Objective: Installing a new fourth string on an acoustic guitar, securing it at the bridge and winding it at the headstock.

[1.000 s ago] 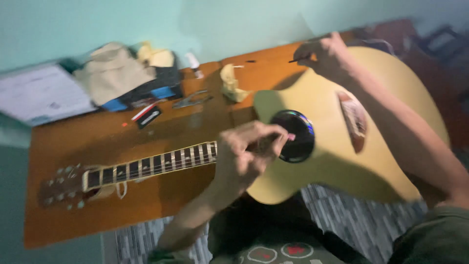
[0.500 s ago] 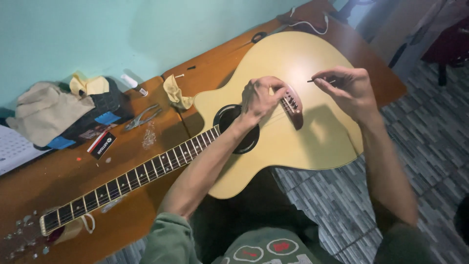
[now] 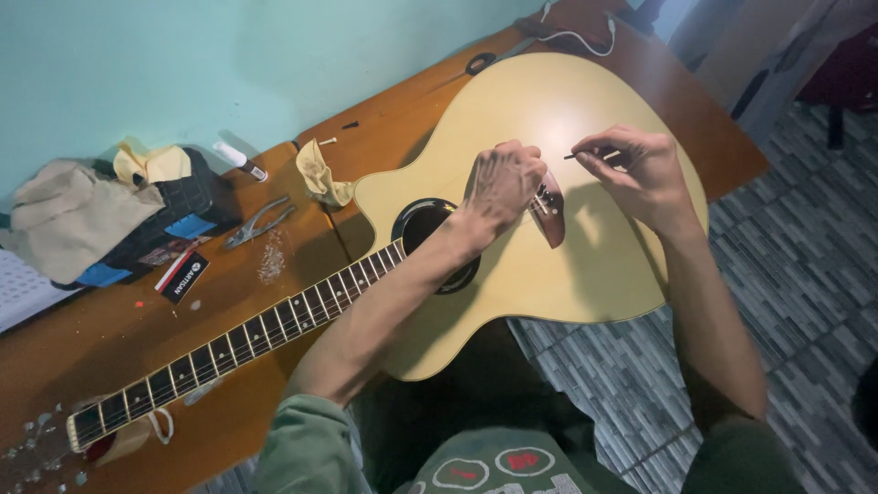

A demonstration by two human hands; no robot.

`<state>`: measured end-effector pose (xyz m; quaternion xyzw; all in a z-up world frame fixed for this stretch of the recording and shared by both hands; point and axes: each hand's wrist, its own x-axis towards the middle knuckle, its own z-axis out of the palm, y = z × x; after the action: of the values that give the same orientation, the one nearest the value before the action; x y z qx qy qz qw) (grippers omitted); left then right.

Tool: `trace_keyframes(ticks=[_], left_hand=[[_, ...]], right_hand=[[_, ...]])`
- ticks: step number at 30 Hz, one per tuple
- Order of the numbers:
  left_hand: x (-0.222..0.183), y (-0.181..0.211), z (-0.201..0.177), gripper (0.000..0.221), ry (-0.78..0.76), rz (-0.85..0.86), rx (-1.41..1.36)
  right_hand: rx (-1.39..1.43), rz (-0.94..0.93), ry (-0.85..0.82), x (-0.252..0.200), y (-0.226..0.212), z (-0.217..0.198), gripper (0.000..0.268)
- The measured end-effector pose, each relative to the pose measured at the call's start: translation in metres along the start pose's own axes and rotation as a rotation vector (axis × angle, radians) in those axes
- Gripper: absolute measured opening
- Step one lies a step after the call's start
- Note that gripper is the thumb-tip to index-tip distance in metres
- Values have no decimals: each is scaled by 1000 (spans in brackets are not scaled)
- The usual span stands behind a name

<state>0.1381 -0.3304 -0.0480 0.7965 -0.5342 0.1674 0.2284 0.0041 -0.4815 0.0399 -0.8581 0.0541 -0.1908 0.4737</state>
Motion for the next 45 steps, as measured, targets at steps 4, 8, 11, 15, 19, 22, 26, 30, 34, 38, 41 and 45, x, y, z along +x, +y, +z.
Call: trace_keyframes(ticks=[4,8,11,15,19,22,26,30,34,38,41,45], left_hand=[[0,-9,36,30,9,-186,-286],[3,7,3,27,13,63,21],[5,15,-27,22,-33,217,132],[4,2,-19,17,-99,196,154],[1,3,-33,9,-148,28,-61],[6,9,-66,11,-195,-61,-343],[1,-11,-34,11,-146,-110,-575],[-2,-19,-30,12,-112,-190,-721],[-4,-16,-33,11,-86,-161,-735],[-3,-8,-22,13,-138,-162,-523],[-2,-8,-12,9,-166,-125,-392],[-1,1,-32,11,-191,-137,-349]], right_hand=[[-48,-27,-24,0,10,-1,12],[-45,-43,-10,-2,16,0,11],[-58,-60,-10,-1,18,0,12],[-73,-68,-20,-2,13,1,13],[-71,-65,-18,-1,14,6,14],[-38,-32,-36,3,16,12,14],[-42,61,-140,12,20,17,16],[-20,176,-211,16,15,18,14],[-31,259,-250,16,-11,16,16],[-92,272,-283,15,-12,15,16],[-114,306,-289,19,-10,18,16],[-55,312,-255,20,-3,16,20]])
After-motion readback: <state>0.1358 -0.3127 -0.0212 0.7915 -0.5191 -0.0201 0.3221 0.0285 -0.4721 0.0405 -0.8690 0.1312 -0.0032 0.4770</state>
